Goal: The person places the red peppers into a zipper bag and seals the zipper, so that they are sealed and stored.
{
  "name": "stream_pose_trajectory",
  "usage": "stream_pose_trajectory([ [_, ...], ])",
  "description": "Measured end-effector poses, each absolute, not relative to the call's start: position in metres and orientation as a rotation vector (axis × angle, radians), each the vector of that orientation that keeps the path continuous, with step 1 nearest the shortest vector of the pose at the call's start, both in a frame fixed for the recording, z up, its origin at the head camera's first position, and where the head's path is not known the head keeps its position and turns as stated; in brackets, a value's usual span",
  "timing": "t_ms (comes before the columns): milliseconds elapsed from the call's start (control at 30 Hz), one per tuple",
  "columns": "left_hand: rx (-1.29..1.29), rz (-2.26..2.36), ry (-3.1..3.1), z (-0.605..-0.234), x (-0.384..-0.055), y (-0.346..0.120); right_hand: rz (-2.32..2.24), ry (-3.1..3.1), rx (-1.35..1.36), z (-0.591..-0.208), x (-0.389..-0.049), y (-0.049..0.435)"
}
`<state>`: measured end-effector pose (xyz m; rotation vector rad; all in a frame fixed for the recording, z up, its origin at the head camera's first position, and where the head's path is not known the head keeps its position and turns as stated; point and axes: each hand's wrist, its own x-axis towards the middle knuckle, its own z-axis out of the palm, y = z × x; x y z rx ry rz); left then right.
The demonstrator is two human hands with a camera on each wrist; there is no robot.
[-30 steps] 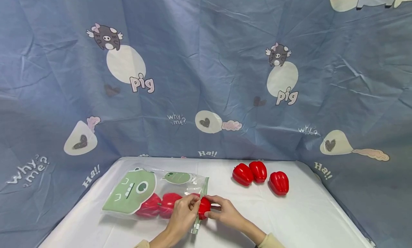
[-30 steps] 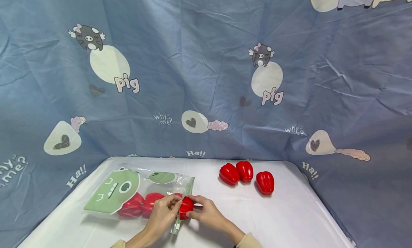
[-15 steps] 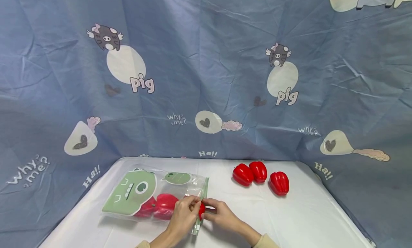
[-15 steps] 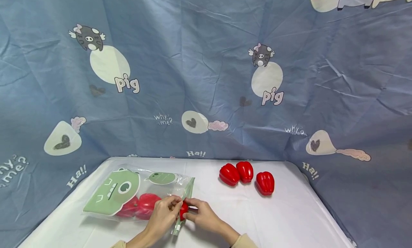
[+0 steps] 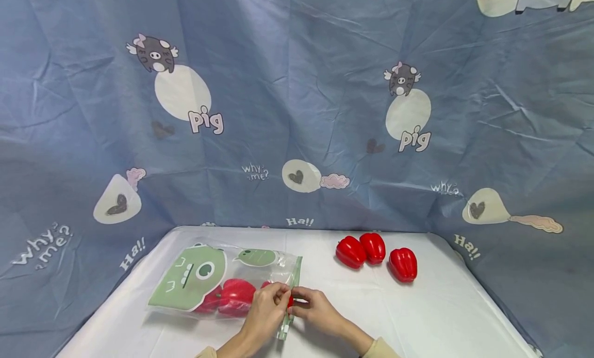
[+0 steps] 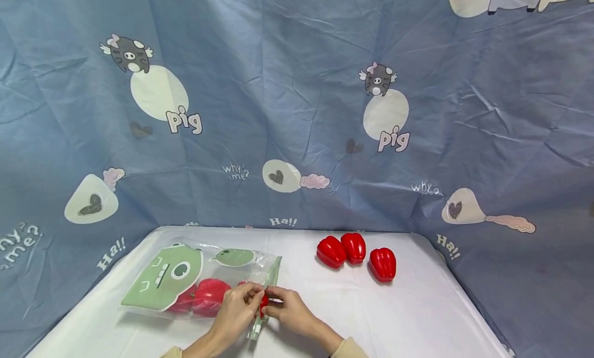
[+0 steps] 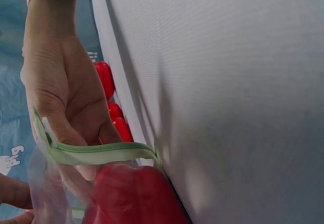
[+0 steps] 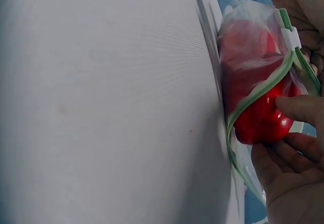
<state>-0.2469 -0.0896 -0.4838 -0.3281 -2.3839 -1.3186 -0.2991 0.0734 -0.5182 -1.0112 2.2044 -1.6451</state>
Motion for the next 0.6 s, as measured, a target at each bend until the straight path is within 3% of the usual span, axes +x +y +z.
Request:
stream_pose_trajectory([
  [600, -0.305, -1.256, -2.398, -0.484, -0.246, -0.089, -1.681, 2.28, -0.955, -0.512, -0.302, 0.094],
])
